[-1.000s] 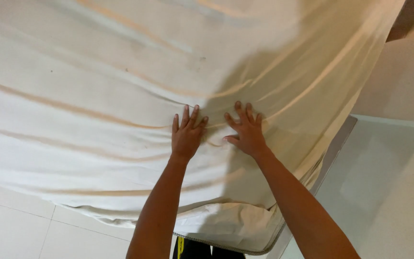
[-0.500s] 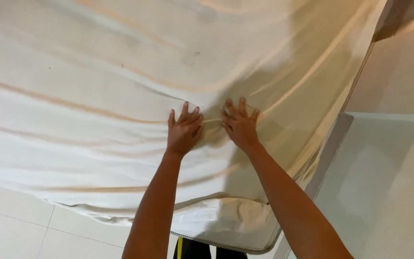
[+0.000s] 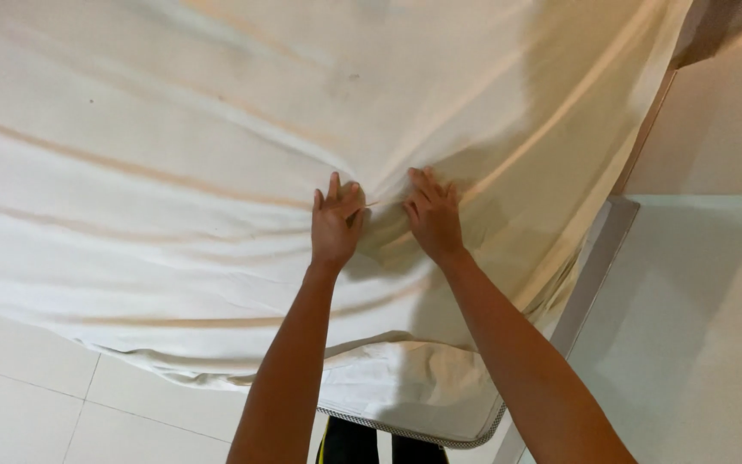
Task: The person moves an orange chair under a wooden desk, then proceeds to make the bed by smoothing and tucking a white fitted sheet over a mattress with a maroon bed skirt. The person adjusts the sheet around the corners and sides of the mattress to ensure it is tight and wrinkle-free.
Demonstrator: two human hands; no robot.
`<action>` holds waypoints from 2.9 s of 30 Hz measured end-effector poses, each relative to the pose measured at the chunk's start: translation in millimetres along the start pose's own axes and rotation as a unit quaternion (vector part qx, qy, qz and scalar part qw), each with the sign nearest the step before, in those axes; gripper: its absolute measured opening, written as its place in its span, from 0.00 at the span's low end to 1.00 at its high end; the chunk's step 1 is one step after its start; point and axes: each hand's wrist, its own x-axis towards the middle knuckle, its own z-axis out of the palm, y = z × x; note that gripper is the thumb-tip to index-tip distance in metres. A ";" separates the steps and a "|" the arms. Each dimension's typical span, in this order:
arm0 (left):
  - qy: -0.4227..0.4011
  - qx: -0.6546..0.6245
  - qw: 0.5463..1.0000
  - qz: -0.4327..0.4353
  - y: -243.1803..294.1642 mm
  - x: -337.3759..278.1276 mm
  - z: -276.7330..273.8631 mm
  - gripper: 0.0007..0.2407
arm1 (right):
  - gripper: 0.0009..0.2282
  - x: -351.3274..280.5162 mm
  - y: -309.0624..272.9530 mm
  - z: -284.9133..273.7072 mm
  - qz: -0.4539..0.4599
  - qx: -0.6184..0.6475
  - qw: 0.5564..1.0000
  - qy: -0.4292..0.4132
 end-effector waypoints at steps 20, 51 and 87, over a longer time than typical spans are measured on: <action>-0.045 0.011 0.999 0.018 23.4 -19.0 -24.2 0.05 | 0.15 -7.4 -23.5 -12.6 -0.078 0.003 0.995 0.061; -0.097 0.135 0.986 -0.007 55.2 -92.3 -3.3 0.38 | 0.43 -91.1 -8.4 -70.5 -0.130 0.064 0.980 -0.138; -0.016 0.039 0.996 0.079 85.3 -179.0 20.3 0.15 | 0.11 -158.7 -0.6 -37.3 -0.131 0.094 0.987 -0.008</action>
